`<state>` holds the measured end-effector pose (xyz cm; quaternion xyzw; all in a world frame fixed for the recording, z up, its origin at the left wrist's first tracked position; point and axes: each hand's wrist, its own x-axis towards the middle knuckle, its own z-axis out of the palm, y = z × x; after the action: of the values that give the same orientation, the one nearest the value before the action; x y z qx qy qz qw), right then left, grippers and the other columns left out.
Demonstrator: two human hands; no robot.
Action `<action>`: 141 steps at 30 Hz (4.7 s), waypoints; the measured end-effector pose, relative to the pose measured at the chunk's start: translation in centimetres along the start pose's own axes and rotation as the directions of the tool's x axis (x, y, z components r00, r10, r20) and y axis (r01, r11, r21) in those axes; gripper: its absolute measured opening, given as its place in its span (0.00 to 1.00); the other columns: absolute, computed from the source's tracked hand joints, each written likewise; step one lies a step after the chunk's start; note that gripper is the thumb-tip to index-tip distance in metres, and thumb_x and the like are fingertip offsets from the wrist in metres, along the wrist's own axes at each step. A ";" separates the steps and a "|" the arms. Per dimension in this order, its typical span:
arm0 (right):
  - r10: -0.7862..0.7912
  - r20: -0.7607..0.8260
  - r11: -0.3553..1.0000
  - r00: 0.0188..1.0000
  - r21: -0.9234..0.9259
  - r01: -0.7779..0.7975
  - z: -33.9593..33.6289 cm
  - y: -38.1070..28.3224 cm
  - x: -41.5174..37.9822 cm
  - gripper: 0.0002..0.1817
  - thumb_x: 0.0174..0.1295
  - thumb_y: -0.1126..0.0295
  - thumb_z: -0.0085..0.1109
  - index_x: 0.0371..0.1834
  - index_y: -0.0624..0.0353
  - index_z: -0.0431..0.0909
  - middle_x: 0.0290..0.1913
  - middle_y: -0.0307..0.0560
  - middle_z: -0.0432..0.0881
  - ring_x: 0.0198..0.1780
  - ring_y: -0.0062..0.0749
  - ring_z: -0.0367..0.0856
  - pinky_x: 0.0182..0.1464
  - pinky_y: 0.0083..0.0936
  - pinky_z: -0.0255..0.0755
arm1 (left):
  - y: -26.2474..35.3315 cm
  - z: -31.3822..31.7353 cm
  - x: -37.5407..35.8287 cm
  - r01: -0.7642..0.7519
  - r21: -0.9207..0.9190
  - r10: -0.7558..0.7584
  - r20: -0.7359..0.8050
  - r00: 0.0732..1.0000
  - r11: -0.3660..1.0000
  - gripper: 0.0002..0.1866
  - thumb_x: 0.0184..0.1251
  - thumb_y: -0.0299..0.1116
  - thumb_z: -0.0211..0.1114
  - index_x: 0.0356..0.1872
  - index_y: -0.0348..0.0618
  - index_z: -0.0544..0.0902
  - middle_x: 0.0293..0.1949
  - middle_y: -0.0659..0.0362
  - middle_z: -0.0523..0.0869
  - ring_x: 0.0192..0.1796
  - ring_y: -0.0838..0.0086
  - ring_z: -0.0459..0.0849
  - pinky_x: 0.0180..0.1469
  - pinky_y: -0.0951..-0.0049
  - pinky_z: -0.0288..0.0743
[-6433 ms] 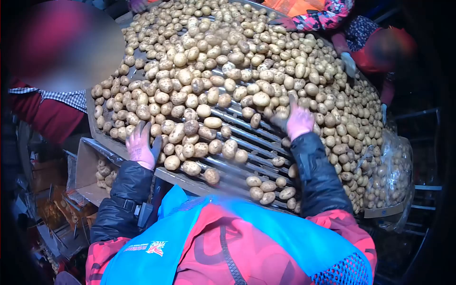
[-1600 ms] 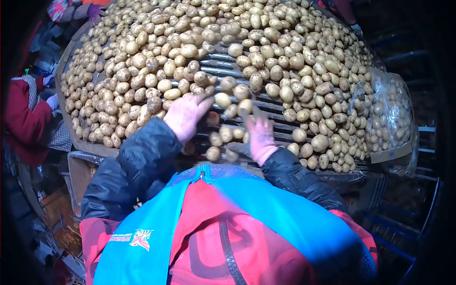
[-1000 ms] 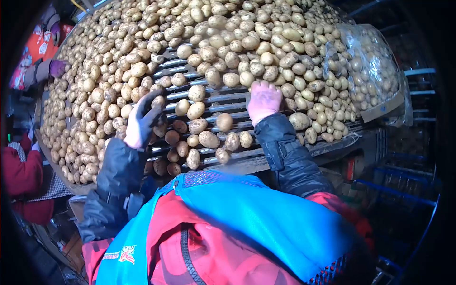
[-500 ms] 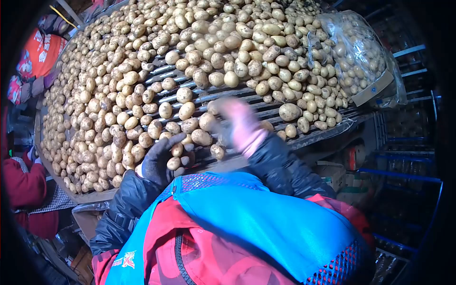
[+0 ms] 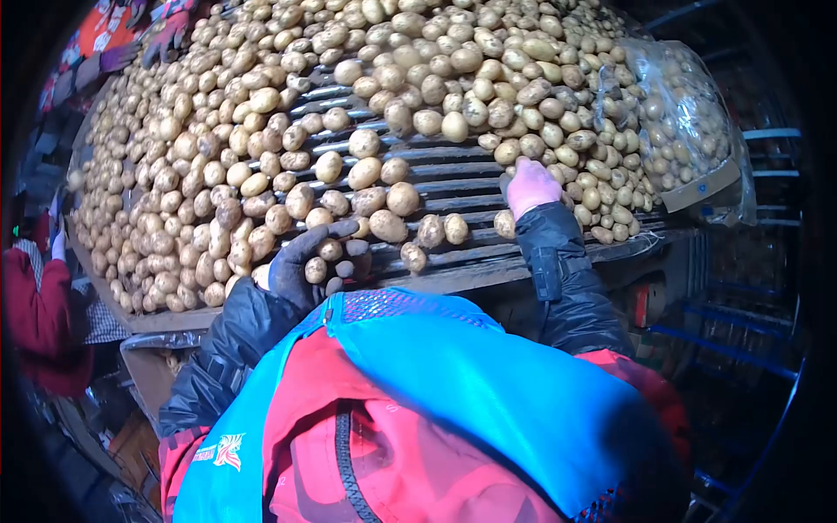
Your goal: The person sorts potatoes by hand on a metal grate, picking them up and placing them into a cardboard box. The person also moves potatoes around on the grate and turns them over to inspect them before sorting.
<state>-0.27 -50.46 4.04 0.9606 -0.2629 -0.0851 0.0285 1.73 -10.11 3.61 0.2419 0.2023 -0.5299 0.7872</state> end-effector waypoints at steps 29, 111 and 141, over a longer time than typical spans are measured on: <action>-0.169 -0.094 0.986 0.981 -0.002 0.169 -4.1 -5.9 1.8 0.20 0.61 0.53 0.69 0.49 0.55 0.86 0.49 0.54 0.88 0.54 0.50 0.86 0.59 0.42 0.78 | -0.5 -4.1 -2.6 -0.142 -0.139 0.172 0.232 0.957 0.980 0.36 0.79 0.58 0.56 0.79 0.49 0.62 0.68 0.47 0.78 0.55 0.62 0.87 0.49 0.60 0.88; -0.005 -0.555 0.978 0.832 0.170 0.120 3.6 11.3 -1.2 0.31 0.59 0.58 0.74 0.61 0.65 0.79 0.57 0.65 0.84 0.60 0.58 0.82 0.65 0.43 0.72 | 2.3 -15.3 -8.5 0.452 0.844 0.953 0.299 0.050 -0.289 0.34 0.60 0.40 0.75 0.68 0.44 0.76 0.64 0.41 0.78 0.67 0.44 0.75 0.68 0.48 0.70; -0.019 -0.296 0.089 0.955 0.951 0.297 2.6 -13.7 18.3 0.43 0.64 0.64 0.74 0.77 0.68 0.61 0.72 0.57 0.73 0.70 0.38 0.73 0.74 0.32 0.63 | 2.1 -11.0 -8.9 0.561 0.815 0.988 0.093 0.123 -0.147 0.32 0.63 0.45 0.71 0.68 0.48 0.77 0.69 0.42 0.71 0.71 0.43 0.67 0.73 0.43 0.60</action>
<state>21.64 -48.03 -2.56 0.7579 -0.1419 0.2099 -0.6011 -0.18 3.65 0.30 0.9815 0.0726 0.0965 0.1487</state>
